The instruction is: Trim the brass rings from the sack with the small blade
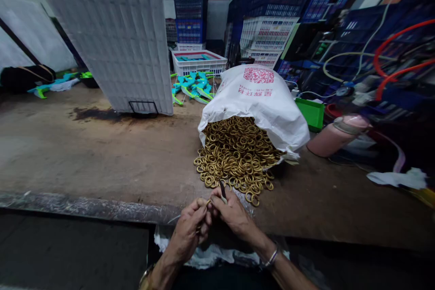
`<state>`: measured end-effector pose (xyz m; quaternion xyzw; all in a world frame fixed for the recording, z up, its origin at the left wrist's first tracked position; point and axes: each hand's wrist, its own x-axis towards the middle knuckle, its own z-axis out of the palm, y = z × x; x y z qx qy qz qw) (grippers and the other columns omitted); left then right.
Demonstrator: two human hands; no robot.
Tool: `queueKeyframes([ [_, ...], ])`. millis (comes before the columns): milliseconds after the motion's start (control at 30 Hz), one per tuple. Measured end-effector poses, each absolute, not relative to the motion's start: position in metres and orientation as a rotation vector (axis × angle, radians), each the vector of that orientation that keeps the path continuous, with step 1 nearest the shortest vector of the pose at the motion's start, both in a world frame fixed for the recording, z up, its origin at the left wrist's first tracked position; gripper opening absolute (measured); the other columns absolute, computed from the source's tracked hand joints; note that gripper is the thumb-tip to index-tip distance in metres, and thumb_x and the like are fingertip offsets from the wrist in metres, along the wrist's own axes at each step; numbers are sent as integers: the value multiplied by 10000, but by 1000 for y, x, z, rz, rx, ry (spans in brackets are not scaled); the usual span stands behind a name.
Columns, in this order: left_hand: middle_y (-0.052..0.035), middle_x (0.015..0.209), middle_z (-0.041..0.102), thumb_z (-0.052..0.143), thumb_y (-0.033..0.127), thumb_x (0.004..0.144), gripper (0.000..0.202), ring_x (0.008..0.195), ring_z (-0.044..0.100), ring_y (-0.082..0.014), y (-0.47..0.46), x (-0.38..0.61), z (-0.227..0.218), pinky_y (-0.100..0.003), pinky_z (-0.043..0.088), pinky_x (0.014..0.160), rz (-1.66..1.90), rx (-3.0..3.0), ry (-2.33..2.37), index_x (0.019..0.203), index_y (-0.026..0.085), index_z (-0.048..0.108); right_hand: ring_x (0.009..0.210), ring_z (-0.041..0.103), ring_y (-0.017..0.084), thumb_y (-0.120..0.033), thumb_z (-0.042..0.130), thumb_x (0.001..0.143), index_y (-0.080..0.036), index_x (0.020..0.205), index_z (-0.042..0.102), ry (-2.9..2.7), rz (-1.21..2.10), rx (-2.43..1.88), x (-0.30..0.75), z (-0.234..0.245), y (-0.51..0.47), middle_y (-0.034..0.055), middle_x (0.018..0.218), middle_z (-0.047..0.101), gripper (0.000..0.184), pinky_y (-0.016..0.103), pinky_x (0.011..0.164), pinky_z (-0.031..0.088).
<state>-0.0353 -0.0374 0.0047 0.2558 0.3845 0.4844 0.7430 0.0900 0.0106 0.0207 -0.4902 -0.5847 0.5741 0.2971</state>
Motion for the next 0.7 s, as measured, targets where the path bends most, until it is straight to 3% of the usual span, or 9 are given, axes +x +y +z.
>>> queueKeyframes([
  [333,56,550,460,571,404,755,269,372,309,-16,-37,-36,-4,-134,224,345,1052,520,925,707,157,478,493,418,89,-257,401,751,-184,592,470,-1630,1542,-1313,91,17,12,-43,512,467,188,199,492,324],
  [433,25,623,523,612,378,725,255,427,389,-34,-39,-38,2,-140,273,368,1074,419,869,721,156,486,504,441,106,-234,360,766,-188,593,475,-1752,1249,-1463,94,6,19,-26,521,479,213,210,501,321],
  [533,-43,775,591,640,349,697,245,520,471,-70,-38,-40,6,-159,317,380,1120,376,838,714,140,514,589,500,131,-172,379,751,-191,744,543,-1952,802,-1538,93,1,27,4,635,568,166,220,557,325],
  [700,-88,785,609,620,294,700,208,604,533,-121,-35,-46,5,-180,358,397,1189,310,813,634,124,519,680,573,160,-94,443,699,-210,1118,466,-2283,463,-1622,83,4,39,28,774,641,435,231,589,307],
])
